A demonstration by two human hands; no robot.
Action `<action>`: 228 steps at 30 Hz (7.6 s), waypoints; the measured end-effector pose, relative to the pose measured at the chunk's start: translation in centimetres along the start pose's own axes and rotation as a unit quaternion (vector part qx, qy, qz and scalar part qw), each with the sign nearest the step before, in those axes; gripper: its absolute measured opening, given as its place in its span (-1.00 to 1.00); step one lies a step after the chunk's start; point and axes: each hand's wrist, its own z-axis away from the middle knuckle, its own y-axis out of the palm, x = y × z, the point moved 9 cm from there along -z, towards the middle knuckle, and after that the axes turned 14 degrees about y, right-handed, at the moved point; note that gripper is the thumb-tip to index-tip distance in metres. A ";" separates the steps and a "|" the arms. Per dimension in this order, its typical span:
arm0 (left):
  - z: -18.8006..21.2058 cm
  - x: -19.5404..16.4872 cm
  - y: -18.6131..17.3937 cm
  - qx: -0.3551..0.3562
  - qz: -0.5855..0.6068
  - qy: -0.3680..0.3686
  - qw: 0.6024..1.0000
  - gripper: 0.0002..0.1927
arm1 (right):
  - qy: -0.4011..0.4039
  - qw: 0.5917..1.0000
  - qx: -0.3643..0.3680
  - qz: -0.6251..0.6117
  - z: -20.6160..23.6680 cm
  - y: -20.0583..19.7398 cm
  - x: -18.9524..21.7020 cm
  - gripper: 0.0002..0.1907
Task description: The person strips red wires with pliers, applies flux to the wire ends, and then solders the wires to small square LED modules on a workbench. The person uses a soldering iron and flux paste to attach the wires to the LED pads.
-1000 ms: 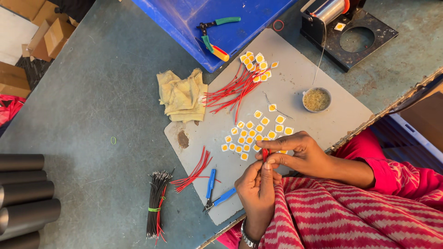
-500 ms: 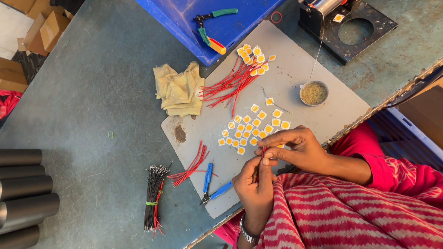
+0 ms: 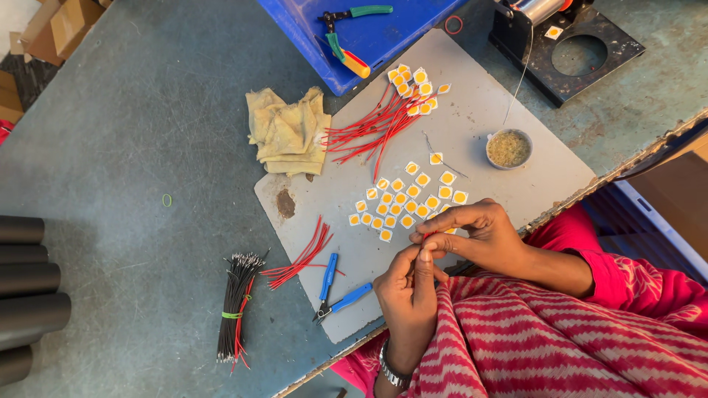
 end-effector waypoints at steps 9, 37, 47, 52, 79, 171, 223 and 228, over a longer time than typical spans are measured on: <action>-0.3 -0.9 -0.9 0.004 -0.024 0.014 1.000 -0.77 | -0.059 0.992 -0.018 0.108 -0.1 0.8 1.7 -0.72; 0.2 0.0 -5.7 -0.063 0.011 0.052 0.997 -0.79 | 0.146 0.988 0.054 -0.013 -2.0 5.0 -2.3 -0.72; -0.1 -0.8 -6.0 -0.058 -0.049 0.071 0.995 -0.79 | 0.154 0.987 0.033 -0.035 -2.4 5.1 -1.7 -0.81; 0.1 -3.0 -6.0 -0.055 -0.109 0.132 0.984 -0.85 | 0.113 0.986 0.068 -0.098 -2.1 6.2 0.5 -0.84; -0.2 -6.7 -3.1 -0.018 -0.065 0.265 0.962 -0.87 | -0.249 0.964 -0.013 0.096 3.0 2.6 7.8 -0.80; -2.9 -3.0 1.6 0.077 -0.134 0.039 0.987 -0.71 | -0.249 0.905 -0.066 0.337 4.6 -3.1 5.7 0.38; -0.3 -3.9 1.6 0.139 -0.340 0.290 0.884 -0.72 | -0.213 0.935 -0.029 0.284 5.1 -1.9 4.6 0.31; 0.1 -4.3 2.2 0.146 -0.376 0.329 0.854 -0.69 | -0.217 0.933 -0.029 0.285 5.3 -2.5 4.8 0.34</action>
